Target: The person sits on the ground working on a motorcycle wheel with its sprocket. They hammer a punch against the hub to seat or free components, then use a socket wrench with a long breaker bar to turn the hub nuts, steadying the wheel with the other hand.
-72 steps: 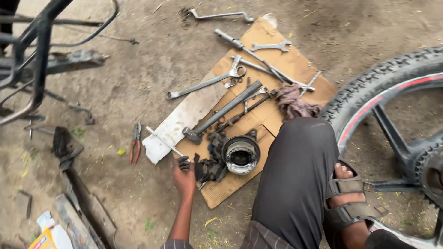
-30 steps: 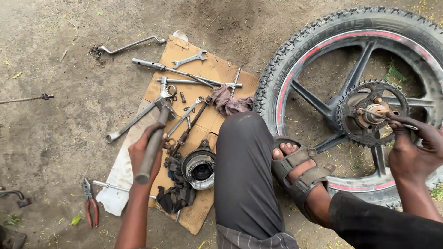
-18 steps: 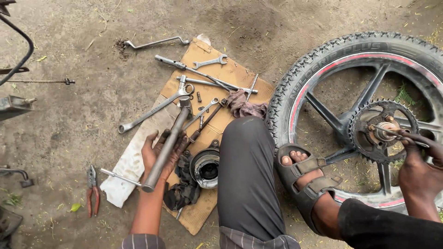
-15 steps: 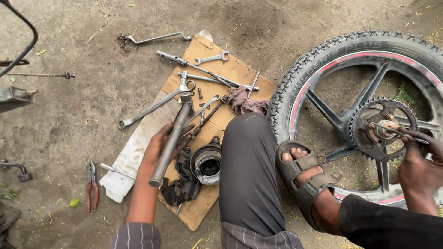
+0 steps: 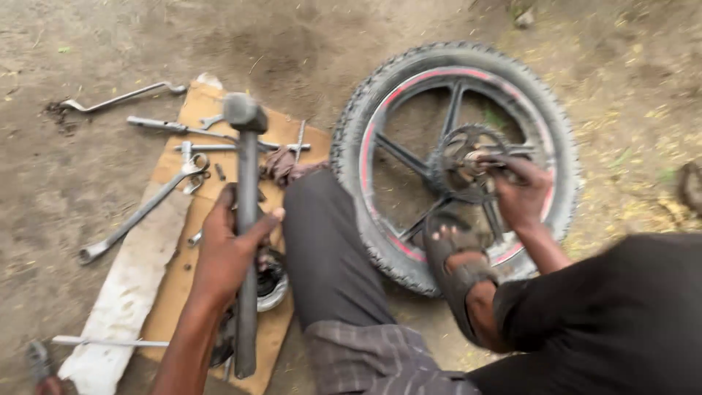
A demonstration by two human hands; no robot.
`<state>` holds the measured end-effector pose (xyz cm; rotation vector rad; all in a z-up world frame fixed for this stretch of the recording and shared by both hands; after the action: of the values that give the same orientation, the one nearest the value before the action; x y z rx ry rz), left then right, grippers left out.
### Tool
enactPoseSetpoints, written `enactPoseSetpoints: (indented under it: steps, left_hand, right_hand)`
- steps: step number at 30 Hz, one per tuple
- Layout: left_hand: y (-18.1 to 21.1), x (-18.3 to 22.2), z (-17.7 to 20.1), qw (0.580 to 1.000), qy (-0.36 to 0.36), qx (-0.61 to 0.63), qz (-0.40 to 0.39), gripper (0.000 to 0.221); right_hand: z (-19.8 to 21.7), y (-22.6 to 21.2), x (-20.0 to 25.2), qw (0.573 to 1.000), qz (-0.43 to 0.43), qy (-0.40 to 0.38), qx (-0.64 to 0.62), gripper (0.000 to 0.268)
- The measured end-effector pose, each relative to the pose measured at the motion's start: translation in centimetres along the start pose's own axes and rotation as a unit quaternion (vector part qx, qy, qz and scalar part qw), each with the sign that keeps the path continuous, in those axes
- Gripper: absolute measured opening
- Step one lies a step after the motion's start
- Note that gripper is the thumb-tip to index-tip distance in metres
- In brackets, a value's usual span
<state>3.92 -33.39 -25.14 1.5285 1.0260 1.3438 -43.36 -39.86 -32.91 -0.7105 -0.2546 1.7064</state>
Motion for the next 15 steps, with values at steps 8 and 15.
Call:
enactPoseSetpoints:
  steps: [8,15]
  left_hand:
    - [5.3,-2.7,-16.7,0.952,-0.174,-0.235,-0.092,0.054]
    - [-0.9,-4.3,-23.7,0.918,-0.283,-0.277,-0.016,0.051]
  right_hand:
    - [-1.3,0.0,-1.3,0.996,0.083,0.005,-0.031,0.024]
    - [-4.2,4.7,0.6,0.984,0.126,-0.04,-0.121,0.011]
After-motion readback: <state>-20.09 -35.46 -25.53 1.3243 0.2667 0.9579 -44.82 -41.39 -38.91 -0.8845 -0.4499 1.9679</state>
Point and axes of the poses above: each hand's wrist, its own x-axis away from the middle knuckle, its own z-axis out of the back of the hand, y = z × x, the point moved 5 cm from there along -x, towards the middle knuckle, and after that the axes turned 15 degrees about -y, right-handed, at the moved point
